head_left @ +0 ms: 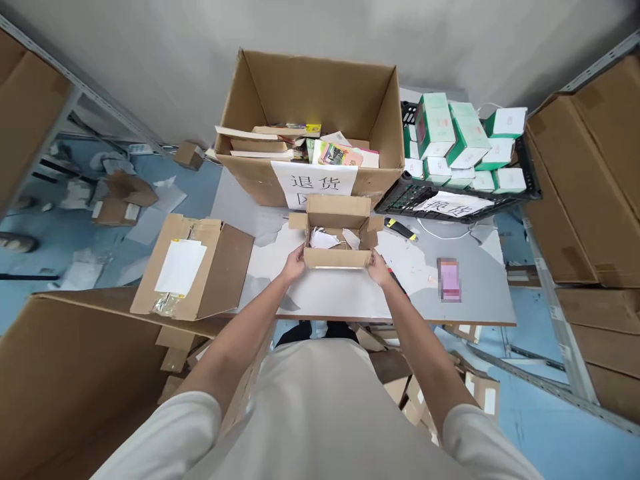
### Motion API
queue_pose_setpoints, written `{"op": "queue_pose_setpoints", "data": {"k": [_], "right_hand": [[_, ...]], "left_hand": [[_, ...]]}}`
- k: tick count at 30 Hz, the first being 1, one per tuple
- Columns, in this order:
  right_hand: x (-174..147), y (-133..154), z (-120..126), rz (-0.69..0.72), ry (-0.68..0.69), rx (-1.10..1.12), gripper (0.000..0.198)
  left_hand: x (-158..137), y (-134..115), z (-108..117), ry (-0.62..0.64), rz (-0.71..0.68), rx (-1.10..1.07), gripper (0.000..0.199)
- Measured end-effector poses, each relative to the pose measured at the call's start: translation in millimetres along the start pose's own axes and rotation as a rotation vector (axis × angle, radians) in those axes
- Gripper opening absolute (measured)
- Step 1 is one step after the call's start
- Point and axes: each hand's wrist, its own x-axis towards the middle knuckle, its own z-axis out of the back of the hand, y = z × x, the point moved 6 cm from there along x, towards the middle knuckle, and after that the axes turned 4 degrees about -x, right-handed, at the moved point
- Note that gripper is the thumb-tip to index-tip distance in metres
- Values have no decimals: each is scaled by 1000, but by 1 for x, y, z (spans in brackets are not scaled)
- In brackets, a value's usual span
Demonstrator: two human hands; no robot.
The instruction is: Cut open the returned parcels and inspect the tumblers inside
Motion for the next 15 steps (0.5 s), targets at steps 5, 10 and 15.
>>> {"op": "queue_pose_setpoints", "data": {"k": [5,10,15], "right_hand": [[-69,2,-8,-68,-52,110,53],[-150,-15,-29,-280,-221,141,52],[-181,-20,-50,-345,-279,187,62]], "left_hand": [[-58,-1,17,95,40,-70,57],[-106,11,32,96,129,-10,55],[-109,16,25,217,106,91,67]]}}
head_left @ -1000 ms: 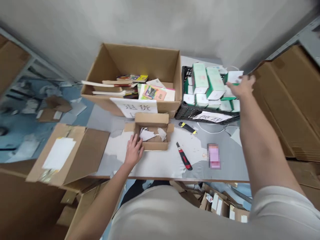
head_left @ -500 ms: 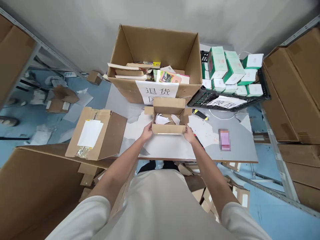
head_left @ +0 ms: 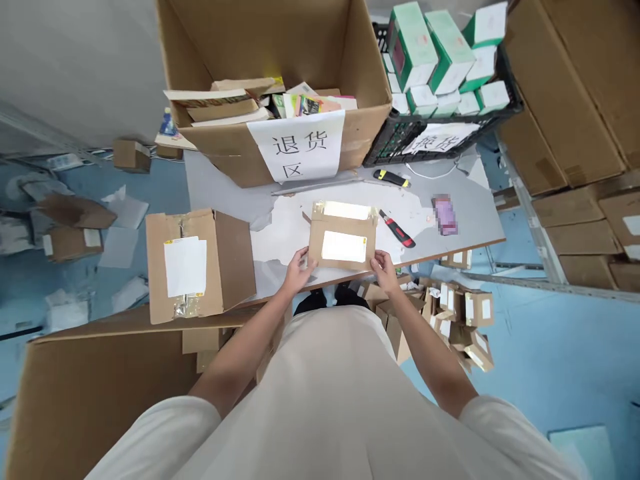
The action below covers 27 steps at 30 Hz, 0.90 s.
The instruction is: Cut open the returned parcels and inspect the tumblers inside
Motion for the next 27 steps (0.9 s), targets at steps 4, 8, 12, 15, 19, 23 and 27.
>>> {"op": "queue_pose_setpoints", "data": {"k": [4,8,12,15,19,23,27], "right_hand": [[-12,4,-14,95,115,-24,85],[-20,23,-16,157,29,-216,100],[-43,60,24,137,-264,-389,115],[-71,94,70,238,-458,-512,107],[-105,109,138,287,-656,-643,75],[-135,104,208,331,-838,-809,71],[-151,98,241,463,-673,-1093,65]], "left_hand": [[2,3,-8,114,-80,120,103],[3,-10,-14,26,-124,154,97],[1,-63,-37,-98,-244,238,103],[-5,-113,-77,-116,-344,221,97],[-15,-165,-149,-34,-459,222,80],[-22,-186,-218,89,-489,193,75],[-37,-190,-280,234,-399,170,72]]}}
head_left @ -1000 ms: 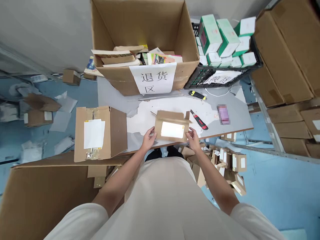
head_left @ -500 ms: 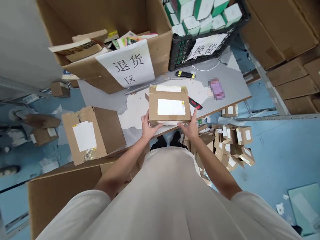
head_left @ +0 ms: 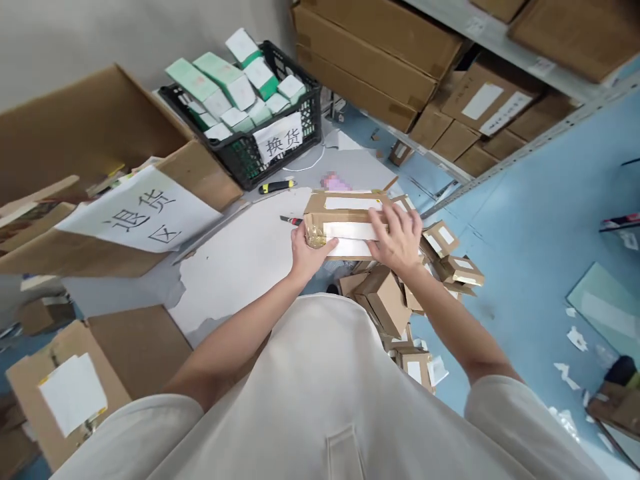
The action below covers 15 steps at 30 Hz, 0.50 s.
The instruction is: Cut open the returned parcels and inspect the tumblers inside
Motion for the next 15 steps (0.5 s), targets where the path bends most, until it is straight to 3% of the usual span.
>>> {"op": "queue_pose_setpoints", "data": {"k": [3,5,8,11,15], "right_hand": [[-6,-3,-2,186,152,-73,62],[-7,-4,-3,215,223,-118,61],[-1,-18,-1,91,357,-169,52],[4,-41,0,-55,586,-159,42],[-2,-56,6,-161,721,-172,40]], "left_hand": [[-5,-15,-41,94,6,27,78],[-9,-18,-65,165,2,68,76],[-14,-10,-87,257,-12,95,67],[-15,10,-99,301,7,108,61],[-17,39,-120,276,262,37,66]]}}
